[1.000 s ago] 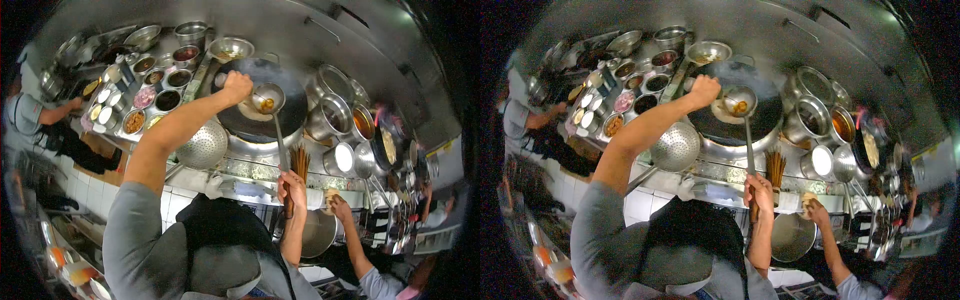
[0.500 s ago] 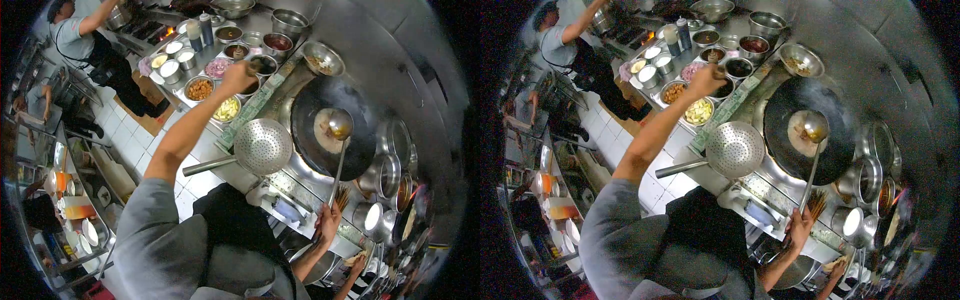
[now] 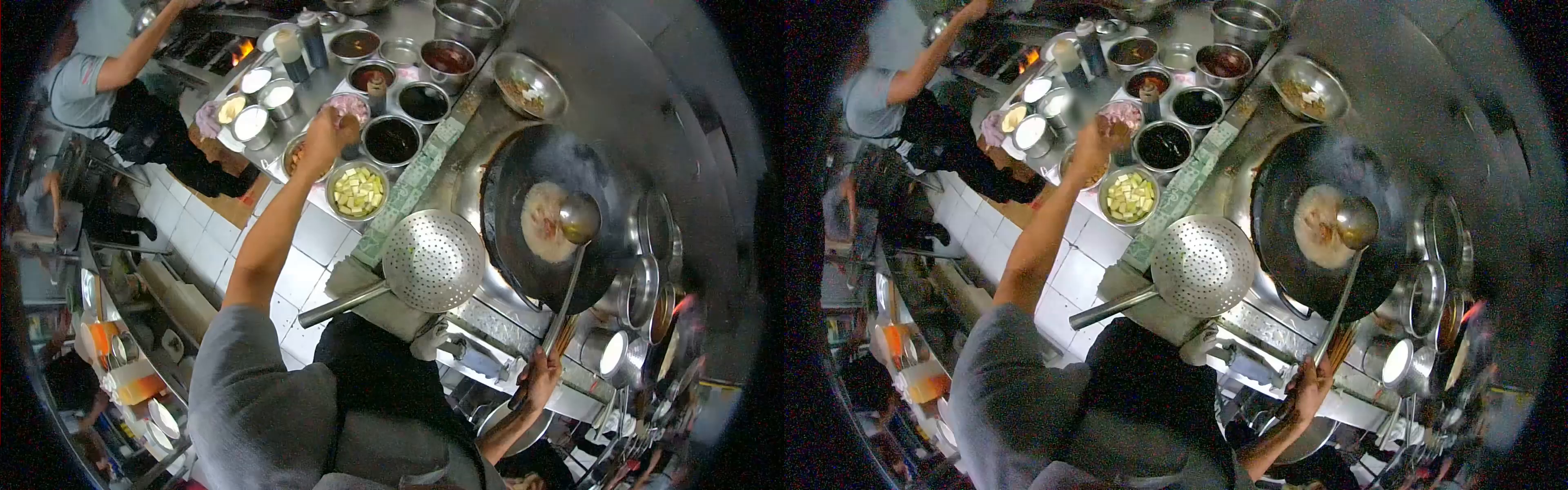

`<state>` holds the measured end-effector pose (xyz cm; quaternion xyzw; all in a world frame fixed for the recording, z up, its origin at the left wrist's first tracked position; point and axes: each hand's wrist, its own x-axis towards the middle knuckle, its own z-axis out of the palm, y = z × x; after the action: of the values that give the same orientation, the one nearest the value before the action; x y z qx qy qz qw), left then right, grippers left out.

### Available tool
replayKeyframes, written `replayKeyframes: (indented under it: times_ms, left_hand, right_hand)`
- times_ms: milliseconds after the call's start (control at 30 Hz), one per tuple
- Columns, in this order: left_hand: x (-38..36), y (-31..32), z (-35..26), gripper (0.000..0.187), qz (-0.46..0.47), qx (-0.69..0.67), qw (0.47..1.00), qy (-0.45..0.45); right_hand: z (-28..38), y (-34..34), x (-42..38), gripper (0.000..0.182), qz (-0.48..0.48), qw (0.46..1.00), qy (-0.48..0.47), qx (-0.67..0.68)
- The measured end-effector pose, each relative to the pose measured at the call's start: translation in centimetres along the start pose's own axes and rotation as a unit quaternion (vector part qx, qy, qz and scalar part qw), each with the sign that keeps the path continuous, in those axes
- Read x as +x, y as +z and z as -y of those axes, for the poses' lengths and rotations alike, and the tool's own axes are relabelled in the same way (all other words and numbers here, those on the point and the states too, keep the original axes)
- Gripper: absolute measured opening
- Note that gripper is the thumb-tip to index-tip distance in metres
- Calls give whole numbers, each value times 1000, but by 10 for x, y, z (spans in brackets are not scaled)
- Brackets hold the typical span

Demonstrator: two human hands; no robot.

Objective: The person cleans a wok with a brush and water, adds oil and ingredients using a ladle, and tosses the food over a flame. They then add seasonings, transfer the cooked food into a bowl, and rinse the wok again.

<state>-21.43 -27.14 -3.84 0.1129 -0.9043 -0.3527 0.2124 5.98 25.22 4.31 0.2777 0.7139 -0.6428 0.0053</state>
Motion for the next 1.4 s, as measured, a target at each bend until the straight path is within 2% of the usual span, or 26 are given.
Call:
replayKeyframes:
  times_ms: [67,100,167,200,233,300,367,433,467,500,567,600,700,867,967,1000,1033,1100,1133,1167,1233,1300,1367,1400]
  left_hand:
    - [0,-11,-16,28,-15,63,995,70]
    - [1,-11,-23,28,-9,60,996,70]
    - [8,-6,-45,24,-59,62,990,111]
    - [11,-3,-57,27,-71,44,987,138]
    - [13,5,-66,27,-69,39,987,138]
    - [27,22,-83,31,-154,-56,965,204]
    - [44,58,-76,34,-174,-82,967,168]
    - [61,93,-62,52,-256,-35,966,17]
    - [75,118,-34,64,-232,-45,969,-69]
    - [84,129,-20,64,-232,-47,969,-67]
    - [90,131,-21,61,-129,-60,966,-214]
    - [80,127,-31,57,-170,-57,961,-210]
    - [95,164,16,52,-180,-35,968,-173]
    - [92,145,8,46,-147,-16,976,-159]
    - [89,129,-14,46,-124,-40,988,-86]
    - [88,125,-26,46,-167,-27,985,19]
    - [85,126,-41,46,-209,-17,970,122]
    - [68,100,-111,47,-189,-38,956,223]
    - [60,91,-142,49,-130,-55,954,263]
    - [44,81,-179,52,-70,-95,947,299]
    - [10,67,-246,49,36,27,937,346]
    - [-13,85,-286,43,20,134,865,483]
    - [-36,115,-312,37,35,240,800,548]
    - [-46,126,-320,34,61,245,787,563]
  right_hand:
    - [-1,5,-2,11,-13,1000,-19,1]
    - [-12,0,1,11,-19,1000,-16,-1]
    - [-35,-14,12,18,-14,998,-48,-42]
    - [-8,7,-2,22,-27,999,-28,-23]
    - [-8,10,-6,22,-32,999,-29,-25]
    - [-6,16,-4,22,-54,996,-50,-52]
    - [-1,21,-6,22,-64,996,-37,-54]
    - [-3,20,-5,24,-52,997,-32,-47]
    - [-5,19,-4,24,-52,997,-33,-47]
    - [-8,17,-3,24,-64,996,-28,-57]
    - [-8,17,-2,24,-78,995,-23,-64]
    - [-7,18,-3,24,-74,995,-29,-57]
    - [-8,18,-5,28,-72,996,-33,-47]
    - [-34,-1,7,36,-57,993,-76,-74]
    - [-22,7,2,40,-67,994,-56,-61]
    - [-21,10,-1,41,-78,995,-52,-44]
    - [-13,15,-6,26,-74,995,-46,-42]
    - [1,13,-14,15,-41,999,-6,9]
    - [-5,6,-12,9,6,997,-40,70]
    - [0,4,-15,12,25,993,-41,104]
    - [15,-1,-25,8,61,985,-14,162]
    - [24,-12,-30,8,65,985,-6,161]
    - [25,-24,-30,16,109,978,36,175]
    - [26,-29,-29,24,116,975,52,182]
